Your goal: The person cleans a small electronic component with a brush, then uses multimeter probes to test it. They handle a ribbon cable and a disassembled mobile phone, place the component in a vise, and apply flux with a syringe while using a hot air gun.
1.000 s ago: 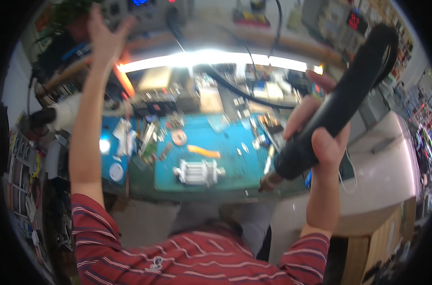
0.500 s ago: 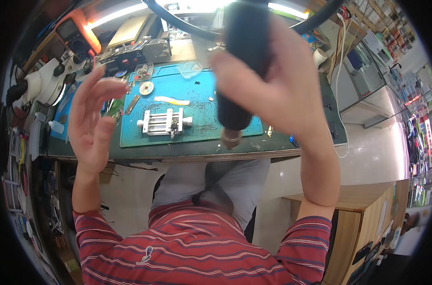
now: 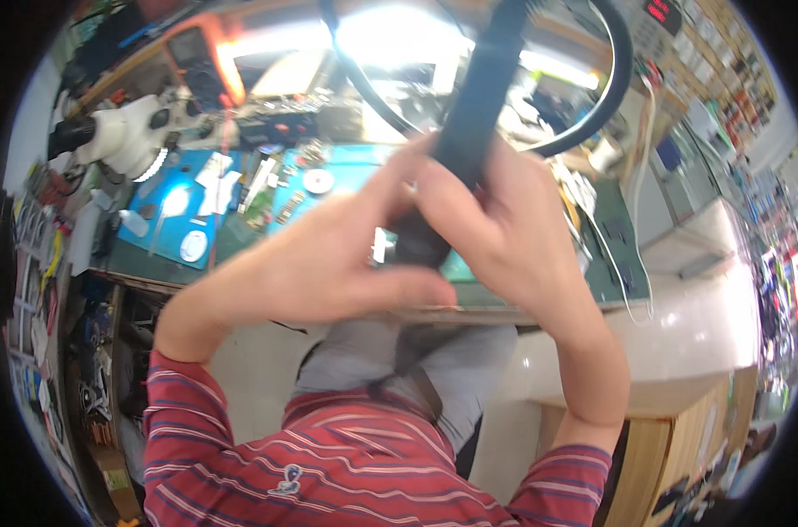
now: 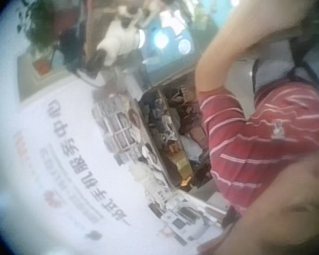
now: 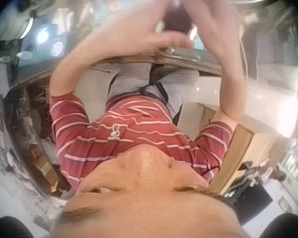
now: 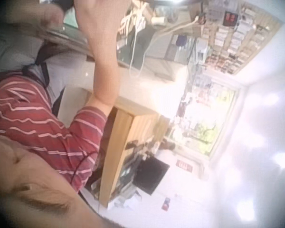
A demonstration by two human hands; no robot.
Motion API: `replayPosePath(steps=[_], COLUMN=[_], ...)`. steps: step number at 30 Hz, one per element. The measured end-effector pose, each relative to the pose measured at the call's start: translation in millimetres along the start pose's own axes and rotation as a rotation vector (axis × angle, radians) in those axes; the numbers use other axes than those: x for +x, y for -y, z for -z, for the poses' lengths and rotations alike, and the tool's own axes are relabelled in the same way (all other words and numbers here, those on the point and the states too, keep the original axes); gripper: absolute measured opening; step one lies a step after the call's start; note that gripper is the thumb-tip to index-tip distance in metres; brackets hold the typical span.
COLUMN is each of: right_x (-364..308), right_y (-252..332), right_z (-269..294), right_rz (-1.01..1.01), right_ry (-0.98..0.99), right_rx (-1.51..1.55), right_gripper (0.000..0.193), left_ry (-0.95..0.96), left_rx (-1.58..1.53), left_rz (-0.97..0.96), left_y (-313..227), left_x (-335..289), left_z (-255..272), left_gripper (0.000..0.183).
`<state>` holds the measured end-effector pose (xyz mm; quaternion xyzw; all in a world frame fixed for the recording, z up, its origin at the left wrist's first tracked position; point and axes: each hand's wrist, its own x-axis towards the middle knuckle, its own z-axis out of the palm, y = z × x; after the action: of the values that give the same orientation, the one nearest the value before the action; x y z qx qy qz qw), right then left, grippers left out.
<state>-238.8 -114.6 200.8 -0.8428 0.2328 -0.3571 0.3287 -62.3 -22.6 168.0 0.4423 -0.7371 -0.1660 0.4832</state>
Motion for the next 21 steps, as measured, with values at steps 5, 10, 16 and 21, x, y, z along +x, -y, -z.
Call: replayPosePath(steps=[5,10,16,21], right_x=[-23.9,-16.8,-20.5,-24.3], right_y=[-29.0,-37.3,-32.8,-33.2], right_z=[12.0,11.9,7.2,11.0], right_rz=[-0.015,0.050,0.017,-0.024], right_ry=[-0.164,-0.183,-0.195,-0.220], right_rx=[0.293,0.368,0.335,0.305], right_gripper=[0.040,0.049,0.051,0.052], left_ry=[-0.434,-0.833,-0.739,-0.718], left_rx=[0.456,1.246,1.557,1.431], left_rz=[0.185,-0.263,-0.248,-0.311], left_y=[52.3,144.9,176.7,180.0], left_x=[9.6,65.5,119.2,131.0], left_z=[93.7,232.0,261.3,267.4], left_gripper=[0.030,0.027,0.041,0.029])
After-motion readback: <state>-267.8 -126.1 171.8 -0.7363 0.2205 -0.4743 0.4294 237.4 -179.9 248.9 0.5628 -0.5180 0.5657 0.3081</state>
